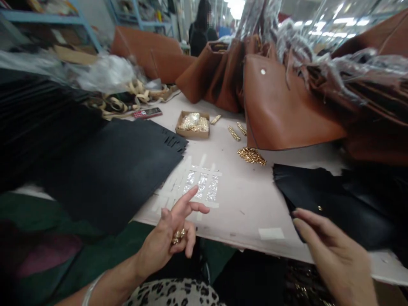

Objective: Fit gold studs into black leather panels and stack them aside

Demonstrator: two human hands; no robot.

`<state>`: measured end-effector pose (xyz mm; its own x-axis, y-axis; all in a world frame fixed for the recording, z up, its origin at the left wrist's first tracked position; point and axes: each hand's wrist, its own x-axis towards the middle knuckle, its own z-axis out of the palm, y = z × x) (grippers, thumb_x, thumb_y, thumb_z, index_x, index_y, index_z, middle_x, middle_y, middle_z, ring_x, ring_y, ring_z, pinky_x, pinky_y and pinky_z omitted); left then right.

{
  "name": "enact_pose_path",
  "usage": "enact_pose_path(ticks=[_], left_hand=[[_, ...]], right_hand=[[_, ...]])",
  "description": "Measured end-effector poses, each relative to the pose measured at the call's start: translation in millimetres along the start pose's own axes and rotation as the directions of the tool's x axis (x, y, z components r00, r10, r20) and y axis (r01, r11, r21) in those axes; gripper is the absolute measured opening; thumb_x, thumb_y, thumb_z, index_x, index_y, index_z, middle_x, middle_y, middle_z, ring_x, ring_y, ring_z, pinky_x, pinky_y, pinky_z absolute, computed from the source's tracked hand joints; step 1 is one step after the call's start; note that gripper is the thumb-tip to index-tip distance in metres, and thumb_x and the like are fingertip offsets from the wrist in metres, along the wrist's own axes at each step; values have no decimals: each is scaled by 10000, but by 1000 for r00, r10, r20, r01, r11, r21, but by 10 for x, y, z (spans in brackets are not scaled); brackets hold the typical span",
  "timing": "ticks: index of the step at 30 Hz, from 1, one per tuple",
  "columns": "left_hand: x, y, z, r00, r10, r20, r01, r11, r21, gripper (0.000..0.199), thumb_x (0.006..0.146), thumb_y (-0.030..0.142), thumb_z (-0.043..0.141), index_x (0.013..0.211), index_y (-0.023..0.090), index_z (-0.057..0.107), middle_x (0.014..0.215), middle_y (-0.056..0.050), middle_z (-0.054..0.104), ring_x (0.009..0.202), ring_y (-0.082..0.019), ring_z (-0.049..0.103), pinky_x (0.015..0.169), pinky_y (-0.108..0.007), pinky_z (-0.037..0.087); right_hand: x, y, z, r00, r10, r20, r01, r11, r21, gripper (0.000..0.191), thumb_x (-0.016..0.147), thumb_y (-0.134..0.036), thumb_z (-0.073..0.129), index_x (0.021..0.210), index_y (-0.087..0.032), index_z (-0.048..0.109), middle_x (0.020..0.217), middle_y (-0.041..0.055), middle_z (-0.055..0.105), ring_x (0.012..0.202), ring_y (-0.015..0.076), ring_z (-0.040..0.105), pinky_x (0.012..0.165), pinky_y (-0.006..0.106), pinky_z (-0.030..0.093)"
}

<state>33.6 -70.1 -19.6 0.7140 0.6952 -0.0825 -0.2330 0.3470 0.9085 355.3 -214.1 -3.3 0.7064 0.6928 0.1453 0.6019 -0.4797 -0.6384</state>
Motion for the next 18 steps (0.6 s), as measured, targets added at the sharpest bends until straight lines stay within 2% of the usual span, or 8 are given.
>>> enact_pose_path(ticks=[1,2,4,6,8,10,12,18], left_hand=[[-5,-9,-5,1000,-6,3,6,1000,1,729,901,763,242,1515,372,198,1374,-142,463,513,-31,541,360,-190,161],[-12,-13,-10,1000,-14,6,14,1000,3,734,895,768,250,1517,384,184,1364,-136,473,511,-31,545,360,-187,162],[-34,-3,-21,1000,-28,8,28,1000,10,756,877,788,262,1520,405,154,1343,-124,490,515,-38,556,364,-181,161],[-65,33,-44,998,-59,18,59,998,26,785,856,810,268,1522,425,107,1352,-118,479,555,-61,575,382,-174,194],[-103,86,-81,994,-101,29,99,993,66,823,836,829,273,1523,438,44,1390,-118,439,631,-87,584,424,-175,272],[-145,137,-126,990,-139,23,135,984,117,851,826,841,256,1524,432,-9,1432,-119,393,698,-106,566,481,-193,346],[-183,170,-170,989,-147,-15,147,978,150,875,817,852,231,1529,410,-19,1463,-119,360,722,-111,529,512,-207,368],[-233,182,-281,995,-98,-31,102,974,200,924,825,844,216,1540,331,-63,1395,-139,443,700,-125,479,544,-244,371]], right_hand=[[-138,-296,168,988,-117,102,105,987,122,197,802,-547,663,968,-456,718,1039,87,730,971,301,680,795,451,540],[-262,-574,338,939,-282,194,240,947,216,183,816,-494,675,972,-409,722,975,63,736,866,279,693,708,422,565],[-448,-1030,649,762,-556,333,416,813,407,209,898,-335,618,1101,-351,670,999,38,716,832,222,673,678,364,567],[-550,-1336,883,587,-708,391,477,694,539,258,936,-208,565,1163,-319,617,951,12,704,850,186,647,778,354,561],[-591,-1516,1032,486,-774,406,491,627,605,294,946,-138,533,1183,-302,592,847,-20,688,835,167,625,965,407,502],[-601,-1613,1117,437,-801,409,505,595,626,322,946,-102,510,1196,-290,584,762,-42,658,779,158,603,1095,467,399],[-603,-1663,1163,402,-824,400,530,565,632,362,937,-69,480,1215,-280,577,765,-39,649,763,157,590,1136,493,349],[-594,-1729,1245,291,-841,457,583,534,612,400,884,-24,468,1203,-250,553,914,4,667,968,196,596,1133,487,363]])
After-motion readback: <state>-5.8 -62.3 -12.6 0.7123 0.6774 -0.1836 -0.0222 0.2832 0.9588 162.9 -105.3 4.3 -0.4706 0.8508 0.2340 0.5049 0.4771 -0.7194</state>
